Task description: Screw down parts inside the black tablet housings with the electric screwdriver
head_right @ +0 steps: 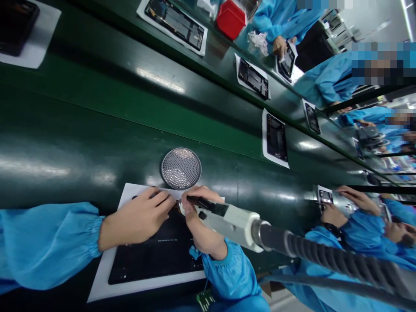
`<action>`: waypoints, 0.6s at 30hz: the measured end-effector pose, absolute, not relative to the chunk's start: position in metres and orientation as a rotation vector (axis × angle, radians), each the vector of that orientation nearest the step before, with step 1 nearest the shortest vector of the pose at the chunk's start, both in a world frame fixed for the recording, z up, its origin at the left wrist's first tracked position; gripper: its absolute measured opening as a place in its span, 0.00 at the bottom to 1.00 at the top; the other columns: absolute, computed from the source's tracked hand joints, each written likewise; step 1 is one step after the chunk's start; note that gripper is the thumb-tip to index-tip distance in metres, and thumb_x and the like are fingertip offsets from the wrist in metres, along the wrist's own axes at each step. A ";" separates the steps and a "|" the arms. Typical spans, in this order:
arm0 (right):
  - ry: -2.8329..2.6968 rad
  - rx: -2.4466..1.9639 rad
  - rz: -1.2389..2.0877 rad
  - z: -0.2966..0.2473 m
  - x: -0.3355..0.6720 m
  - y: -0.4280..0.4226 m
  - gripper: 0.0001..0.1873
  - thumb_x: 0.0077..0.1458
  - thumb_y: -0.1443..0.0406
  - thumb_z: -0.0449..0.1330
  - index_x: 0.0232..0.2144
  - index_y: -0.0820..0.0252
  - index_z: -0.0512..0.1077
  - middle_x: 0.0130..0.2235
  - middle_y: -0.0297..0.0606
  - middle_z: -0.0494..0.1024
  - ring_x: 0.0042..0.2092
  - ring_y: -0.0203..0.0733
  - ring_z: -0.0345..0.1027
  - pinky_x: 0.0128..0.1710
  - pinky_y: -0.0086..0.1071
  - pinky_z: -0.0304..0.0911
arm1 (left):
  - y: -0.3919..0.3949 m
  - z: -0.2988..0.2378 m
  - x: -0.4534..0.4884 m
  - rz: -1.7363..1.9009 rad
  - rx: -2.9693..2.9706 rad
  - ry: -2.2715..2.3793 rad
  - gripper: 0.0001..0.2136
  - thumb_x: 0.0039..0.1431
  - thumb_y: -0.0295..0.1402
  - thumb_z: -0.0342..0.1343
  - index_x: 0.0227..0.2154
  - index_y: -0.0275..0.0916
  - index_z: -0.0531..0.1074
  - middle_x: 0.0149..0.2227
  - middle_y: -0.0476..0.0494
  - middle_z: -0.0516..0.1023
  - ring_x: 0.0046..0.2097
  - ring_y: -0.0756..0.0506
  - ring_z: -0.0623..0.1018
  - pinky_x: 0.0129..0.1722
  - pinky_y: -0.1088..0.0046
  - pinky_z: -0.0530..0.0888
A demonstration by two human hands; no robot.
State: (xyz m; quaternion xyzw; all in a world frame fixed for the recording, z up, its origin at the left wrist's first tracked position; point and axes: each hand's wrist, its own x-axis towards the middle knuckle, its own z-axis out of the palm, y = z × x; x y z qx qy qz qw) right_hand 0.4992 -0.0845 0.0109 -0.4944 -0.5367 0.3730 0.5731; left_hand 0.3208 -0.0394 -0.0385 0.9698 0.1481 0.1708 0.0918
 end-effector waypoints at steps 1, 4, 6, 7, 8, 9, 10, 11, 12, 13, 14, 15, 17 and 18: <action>-1.255 -1.169 0.872 0.010 0.499 -0.084 0.12 0.59 0.70 0.62 0.44 0.48 0.75 0.34 0.34 0.74 0.35 0.44 0.71 0.35 0.42 0.67 | -0.039 -0.038 0.321 0.504 2.888 0.436 0.09 0.66 0.27 0.55 0.31 0.33 0.79 0.42 0.35 0.76 0.43 0.38 0.71 0.37 0.61 0.64; -1.251 -1.171 0.864 0.008 0.499 -0.083 0.12 0.59 0.70 0.62 0.44 0.48 0.75 0.33 0.33 0.74 0.35 0.43 0.71 0.36 0.41 0.67 | -0.039 -0.038 0.321 0.491 2.913 0.424 0.10 0.66 0.27 0.54 0.31 0.34 0.79 0.42 0.35 0.76 0.43 0.37 0.72 0.36 0.60 0.64; -1.252 -1.172 0.859 0.008 0.499 -0.083 0.13 0.59 0.70 0.62 0.44 0.48 0.75 0.33 0.33 0.74 0.35 0.43 0.71 0.35 0.41 0.67 | -0.040 -0.038 0.321 0.504 2.918 0.424 0.11 0.67 0.27 0.53 0.31 0.34 0.79 0.43 0.35 0.76 0.43 0.37 0.72 0.35 0.60 0.64; -1.252 -1.177 0.860 0.008 0.499 -0.083 0.13 0.59 0.71 0.62 0.44 0.48 0.75 0.32 0.33 0.74 0.34 0.43 0.71 0.35 0.40 0.67 | -0.040 -0.038 0.321 0.514 2.917 0.426 0.11 0.67 0.27 0.53 0.31 0.34 0.79 0.44 0.35 0.76 0.43 0.37 0.72 0.35 0.60 0.64; -1.250 -1.185 0.861 0.007 0.499 -0.083 0.13 0.59 0.71 0.62 0.43 0.48 0.75 0.32 0.33 0.74 0.34 0.43 0.71 0.35 0.41 0.67 | -0.040 -0.038 0.320 0.520 2.915 0.429 0.11 0.67 0.27 0.53 0.32 0.34 0.79 0.44 0.35 0.76 0.43 0.37 0.72 0.36 0.60 0.65; -1.248 -1.193 0.863 0.007 0.498 -0.083 0.13 0.58 0.71 0.62 0.43 0.48 0.75 0.32 0.33 0.74 0.34 0.43 0.71 0.35 0.41 0.67 | -0.040 -0.038 0.320 0.523 2.913 0.431 0.11 0.67 0.27 0.53 0.32 0.34 0.79 0.44 0.35 0.76 0.43 0.37 0.72 0.36 0.60 0.65; -1.246 -1.199 0.866 0.007 0.498 -0.083 0.13 0.58 0.70 0.62 0.43 0.48 0.75 0.32 0.33 0.73 0.34 0.43 0.71 0.35 0.42 0.67 | -0.040 -0.038 0.320 0.522 2.911 0.430 0.12 0.67 0.27 0.52 0.32 0.34 0.79 0.43 0.35 0.76 0.43 0.37 0.72 0.36 0.60 0.65; -1.242 -1.197 0.869 0.007 0.498 -0.083 0.13 0.59 0.70 0.62 0.43 0.48 0.75 0.32 0.33 0.73 0.34 0.44 0.71 0.34 0.42 0.67 | -0.040 -0.038 0.320 0.522 2.910 0.428 0.12 0.67 0.27 0.52 0.32 0.34 0.79 0.43 0.36 0.76 0.43 0.37 0.72 0.36 0.60 0.65; -1.237 -1.189 0.871 0.006 0.497 -0.083 0.13 0.59 0.70 0.62 0.44 0.48 0.75 0.32 0.33 0.72 0.34 0.43 0.70 0.34 0.42 0.66 | -0.040 -0.038 0.320 0.523 2.911 0.427 0.12 0.67 0.28 0.52 0.31 0.34 0.80 0.43 0.35 0.76 0.43 0.37 0.72 0.36 0.60 0.65; -1.235 -1.174 0.876 0.005 0.497 -0.083 0.13 0.59 0.70 0.61 0.44 0.48 0.74 0.31 0.33 0.72 0.34 0.43 0.69 0.33 0.42 0.66 | -0.040 -0.038 0.320 0.524 2.912 0.425 0.12 0.67 0.28 0.52 0.31 0.34 0.80 0.43 0.35 0.76 0.43 0.37 0.72 0.36 0.59 0.65; -1.233 -1.156 0.882 0.005 0.496 -0.082 0.12 0.59 0.71 0.61 0.43 0.48 0.74 0.31 0.33 0.72 0.33 0.42 0.69 0.32 0.41 0.65 | -0.040 -0.038 0.320 0.527 2.912 0.422 0.12 0.67 0.28 0.52 0.31 0.34 0.80 0.43 0.35 0.76 0.43 0.37 0.72 0.36 0.59 0.65; -1.236 -1.140 0.887 0.004 0.495 -0.082 0.12 0.59 0.71 0.61 0.43 0.49 0.74 0.31 0.33 0.71 0.33 0.42 0.68 0.32 0.41 0.65 | -0.040 -0.039 0.321 0.529 2.911 0.421 0.12 0.67 0.28 0.52 0.31 0.33 0.80 0.43 0.35 0.76 0.43 0.36 0.72 0.36 0.59 0.65; -1.247 -1.107 0.897 0.002 0.495 -0.081 0.11 0.59 0.71 0.61 0.42 0.51 0.73 0.31 0.33 0.72 0.32 0.41 0.67 0.31 0.39 0.64 | -0.040 -0.040 0.322 0.536 2.908 0.423 0.12 0.67 0.28 0.53 0.32 0.33 0.80 0.43 0.34 0.76 0.43 0.36 0.72 0.36 0.59 0.65; -1.256 -1.089 0.902 0.001 0.494 -0.081 0.10 0.59 0.71 0.61 0.42 0.52 0.73 0.32 0.33 0.72 0.32 0.41 0.67 0.30 0.39 0.64 | -0.040 -0.041 0.323 0.541 2.906 0.426 0.12 0.67 0.28 0.53 0.32 0.33 0.80 0.44 0.34 0.76 0.44 0.36 0.72 0.36 0.59 0.65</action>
